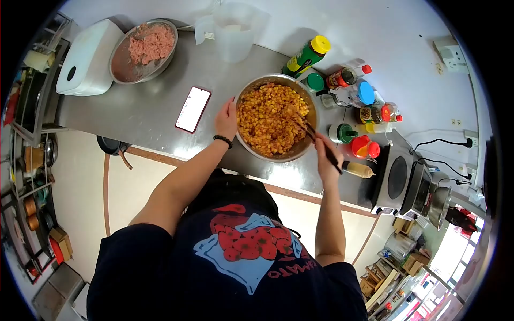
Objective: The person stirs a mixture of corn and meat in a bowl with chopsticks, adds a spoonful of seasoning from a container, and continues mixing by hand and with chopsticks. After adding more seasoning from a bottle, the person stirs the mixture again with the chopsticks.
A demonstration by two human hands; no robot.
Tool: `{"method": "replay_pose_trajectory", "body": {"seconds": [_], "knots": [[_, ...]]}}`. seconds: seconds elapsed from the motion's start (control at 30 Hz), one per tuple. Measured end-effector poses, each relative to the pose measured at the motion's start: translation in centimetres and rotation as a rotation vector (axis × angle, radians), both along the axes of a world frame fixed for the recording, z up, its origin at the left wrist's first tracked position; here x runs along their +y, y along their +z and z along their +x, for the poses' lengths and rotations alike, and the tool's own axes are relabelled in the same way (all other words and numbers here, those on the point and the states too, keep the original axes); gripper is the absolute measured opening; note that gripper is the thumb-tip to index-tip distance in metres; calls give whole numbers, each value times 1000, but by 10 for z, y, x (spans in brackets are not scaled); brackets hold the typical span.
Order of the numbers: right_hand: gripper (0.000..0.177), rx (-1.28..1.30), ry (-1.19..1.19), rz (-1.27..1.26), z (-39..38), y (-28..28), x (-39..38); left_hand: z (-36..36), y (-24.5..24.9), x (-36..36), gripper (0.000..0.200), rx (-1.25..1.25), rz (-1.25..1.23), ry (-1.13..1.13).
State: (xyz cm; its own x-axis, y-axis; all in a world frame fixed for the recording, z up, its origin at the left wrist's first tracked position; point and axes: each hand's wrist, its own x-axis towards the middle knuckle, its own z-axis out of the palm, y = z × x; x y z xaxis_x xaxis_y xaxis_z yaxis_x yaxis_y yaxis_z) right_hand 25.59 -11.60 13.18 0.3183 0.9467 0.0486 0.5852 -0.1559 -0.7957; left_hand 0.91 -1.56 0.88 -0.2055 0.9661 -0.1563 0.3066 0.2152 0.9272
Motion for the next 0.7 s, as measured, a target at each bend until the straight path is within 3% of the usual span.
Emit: {"method": "replay_pose_trajectory", "body": {"seconds": [0.03,0.13,0.2,0.27,0.37,0.43,0.5,0.57,0.67,0.7], "knots": [[24,108,-24,4,12,-9,2,-1,-3,1,38,-44,130,-1],[34,588,-209,58,38,-56,29,-3,-6,-5,39,-82,79,-56],[36,761,-278,-17,28,-81,59,-7,-12,-4,40,-160,22,-83],[36,817,-146,-34,3,-90,77,-11,-13,-4,41,-232,-35,-120],[27,806,118,42,-28,-88,76,-16,-7,2,42,-246,-120,-183],[18,506,119,-7,-40,-57,65,-16,-8,1,43,-307,-191,-164],[14,396,102,-25,-64,-34,45,-17,-10,0,43,-249,-170,-169],[13,263,214,124,-85,-44,30,-14,-15,0,42,-197,-145,-179],[19,5,507,182,-80,-47,18,-14,-20,-1,42,-75,-18,-182],[19,5,504,181,-67,-48,17,-13,-19,-2,41,-79,-4,-171]]}}
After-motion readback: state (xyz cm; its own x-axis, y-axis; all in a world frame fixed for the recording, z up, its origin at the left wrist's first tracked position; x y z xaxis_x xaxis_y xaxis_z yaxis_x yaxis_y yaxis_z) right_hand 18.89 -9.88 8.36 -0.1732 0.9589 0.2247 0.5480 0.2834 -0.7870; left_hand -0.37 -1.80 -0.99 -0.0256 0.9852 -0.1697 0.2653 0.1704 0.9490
